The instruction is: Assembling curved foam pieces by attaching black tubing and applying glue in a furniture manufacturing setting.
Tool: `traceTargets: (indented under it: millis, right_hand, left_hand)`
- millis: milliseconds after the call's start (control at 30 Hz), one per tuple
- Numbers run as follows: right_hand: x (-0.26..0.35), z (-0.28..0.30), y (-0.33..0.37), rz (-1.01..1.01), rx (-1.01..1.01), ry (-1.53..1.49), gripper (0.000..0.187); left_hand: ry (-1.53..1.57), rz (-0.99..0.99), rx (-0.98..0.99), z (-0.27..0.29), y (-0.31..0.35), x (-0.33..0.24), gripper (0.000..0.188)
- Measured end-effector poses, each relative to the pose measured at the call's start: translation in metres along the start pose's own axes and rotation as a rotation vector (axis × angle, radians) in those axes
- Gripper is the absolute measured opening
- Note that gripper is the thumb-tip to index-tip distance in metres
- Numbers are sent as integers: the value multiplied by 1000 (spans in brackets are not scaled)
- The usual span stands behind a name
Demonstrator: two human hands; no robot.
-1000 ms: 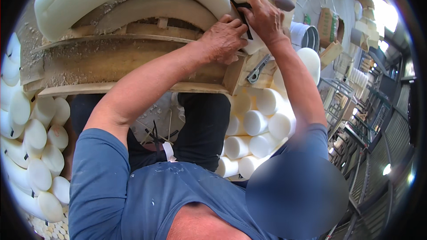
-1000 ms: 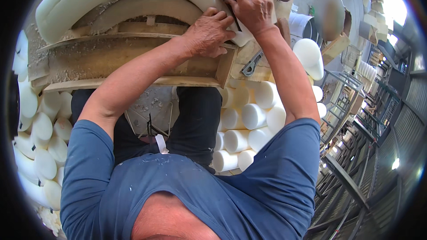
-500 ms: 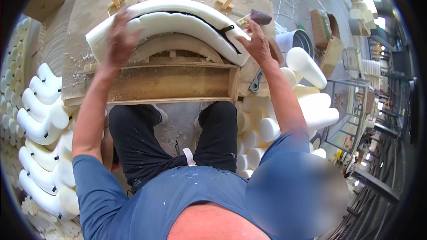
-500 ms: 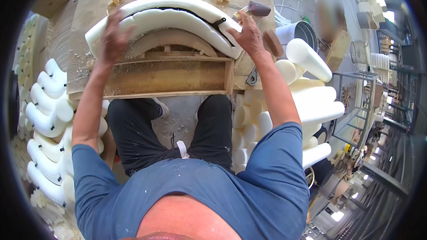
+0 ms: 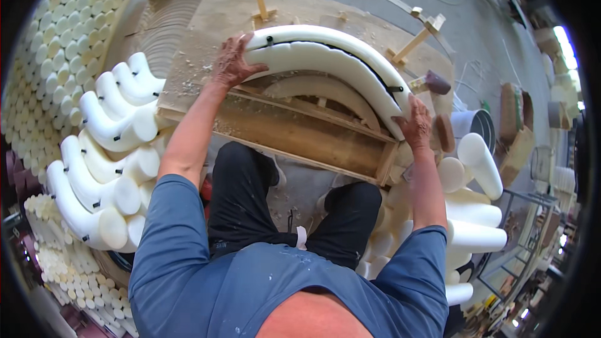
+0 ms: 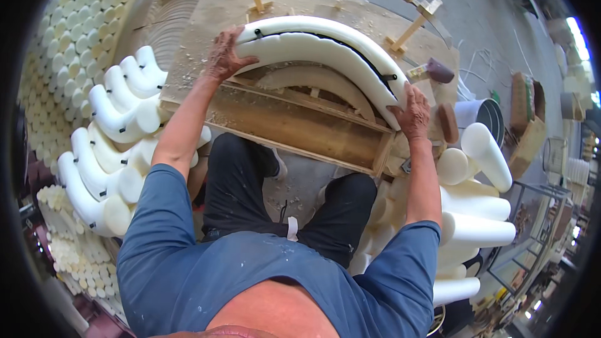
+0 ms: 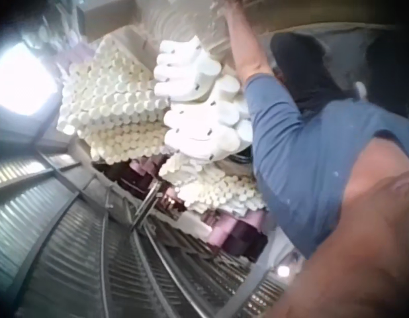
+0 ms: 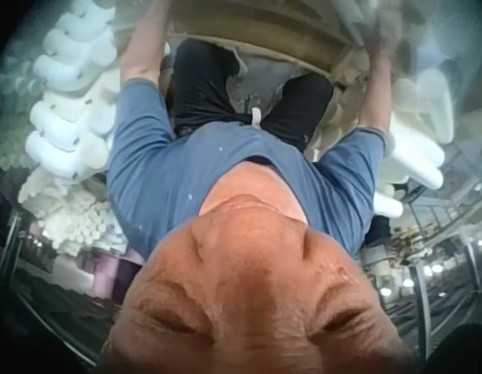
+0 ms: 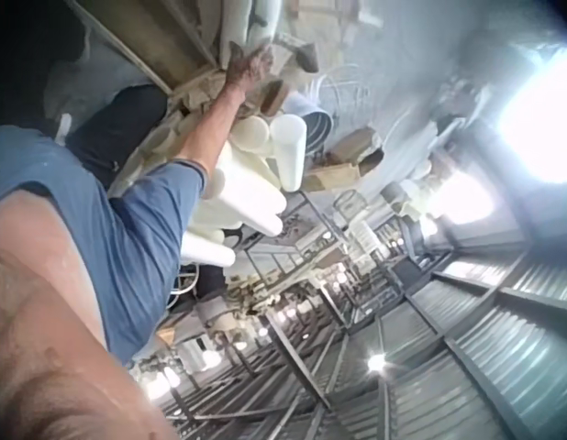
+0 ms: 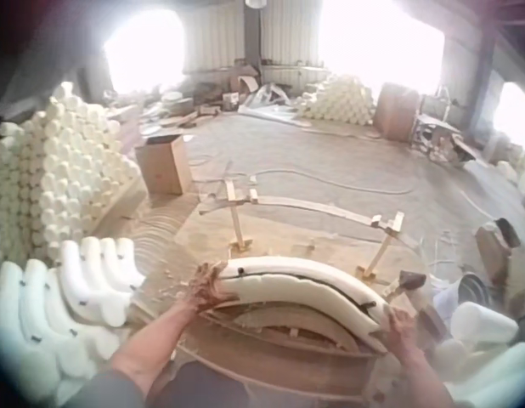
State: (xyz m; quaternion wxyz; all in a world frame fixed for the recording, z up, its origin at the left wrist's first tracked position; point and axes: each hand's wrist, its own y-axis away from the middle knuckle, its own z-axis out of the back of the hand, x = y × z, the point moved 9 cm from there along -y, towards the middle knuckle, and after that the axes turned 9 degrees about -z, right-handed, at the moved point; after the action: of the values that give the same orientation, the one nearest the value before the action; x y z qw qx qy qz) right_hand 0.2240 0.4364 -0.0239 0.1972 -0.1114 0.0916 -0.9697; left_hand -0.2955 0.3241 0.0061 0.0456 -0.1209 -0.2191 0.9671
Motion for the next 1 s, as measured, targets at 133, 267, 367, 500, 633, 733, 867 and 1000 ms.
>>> traceTargets:
  millis: [133,267,367,500,633,733,867,1000]
  right_hand:
    - [2,-2,2,-23,28,-8,96]
    - [-11,12,0,84,-1,-52,97]
    - [-2,10,3,33,0,3,97]
    - [-16,10,12,-20,46,41,99]
    - [-3,13,7,-12,79,64,99]
    - [-15,40,18,1,48,-174,82]
    - [-90,82,69,-184,-161,-265,42]
    - [-33,79,73,-106,-202,-297,31]
  left_hand:
    - [67,197,114,-7,3,-4,100]
    - [20,235,23,-13,17,-33,97]
    - [191,192,201,-22,-5,-10,95]
    - [124,199,268,-45,-6,-23,94]
    - [107,185,386,-56,8,5,103]
    - [38,217,493,-53,9,20,105]
    - [47,84,243,-30,-15,-27,73]
    - [202,-23,-112,10,-23,-112,43]
